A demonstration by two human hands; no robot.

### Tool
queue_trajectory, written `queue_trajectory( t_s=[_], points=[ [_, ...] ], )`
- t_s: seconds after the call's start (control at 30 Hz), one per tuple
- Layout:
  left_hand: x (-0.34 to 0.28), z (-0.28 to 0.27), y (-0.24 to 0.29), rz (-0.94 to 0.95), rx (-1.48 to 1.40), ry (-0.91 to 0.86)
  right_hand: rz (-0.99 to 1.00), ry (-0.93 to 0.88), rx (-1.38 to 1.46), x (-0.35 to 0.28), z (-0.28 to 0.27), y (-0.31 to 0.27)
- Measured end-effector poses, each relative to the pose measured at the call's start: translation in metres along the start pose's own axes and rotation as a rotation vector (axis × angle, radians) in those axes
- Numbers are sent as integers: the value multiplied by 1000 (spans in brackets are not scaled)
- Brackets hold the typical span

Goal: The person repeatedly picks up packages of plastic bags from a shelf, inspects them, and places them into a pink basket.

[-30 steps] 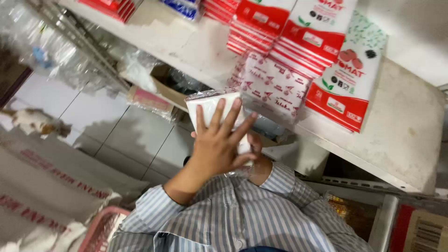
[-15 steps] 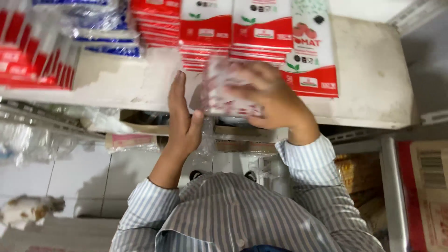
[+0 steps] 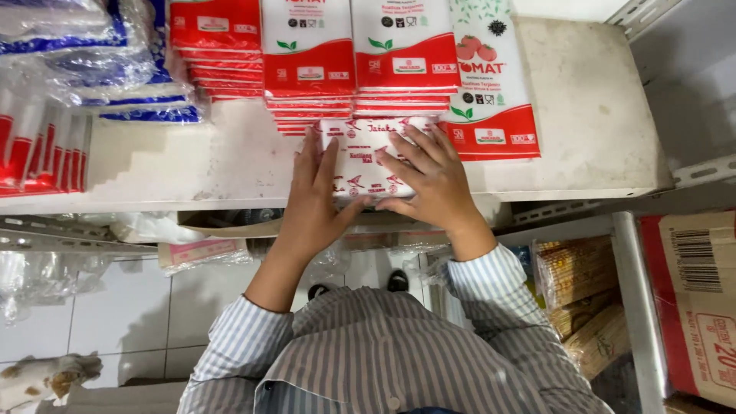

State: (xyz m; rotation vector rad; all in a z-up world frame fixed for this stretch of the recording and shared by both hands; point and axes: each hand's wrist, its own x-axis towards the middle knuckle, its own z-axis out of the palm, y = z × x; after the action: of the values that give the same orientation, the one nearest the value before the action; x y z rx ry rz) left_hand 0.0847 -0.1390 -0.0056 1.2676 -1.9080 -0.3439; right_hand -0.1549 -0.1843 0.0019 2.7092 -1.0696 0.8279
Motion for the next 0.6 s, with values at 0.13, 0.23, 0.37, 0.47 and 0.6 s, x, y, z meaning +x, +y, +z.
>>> queue_trajectory(
  t_s=[0.13, 0.23, 0.37, 0.47, 0.6],
  points=[
    [-4, 0, 7, -31, -22, 63, -31, 50, 17, -1, -7, 1],
    [-20, 0, 19, -65, 0, 146, -62, 145, 26, -15, -16, -2],
    [-53, 1, 44, -131, 74, 285, -225, 256, 172, -31, -24, 2],
    [-77, 8, 63, -174, 127, 367, -366, 313, 290, -37, -16, 6],
    [-119, 30, 91, -252, 145, 479, -473, 260, 595, -57, 1, 1]
  ],
)
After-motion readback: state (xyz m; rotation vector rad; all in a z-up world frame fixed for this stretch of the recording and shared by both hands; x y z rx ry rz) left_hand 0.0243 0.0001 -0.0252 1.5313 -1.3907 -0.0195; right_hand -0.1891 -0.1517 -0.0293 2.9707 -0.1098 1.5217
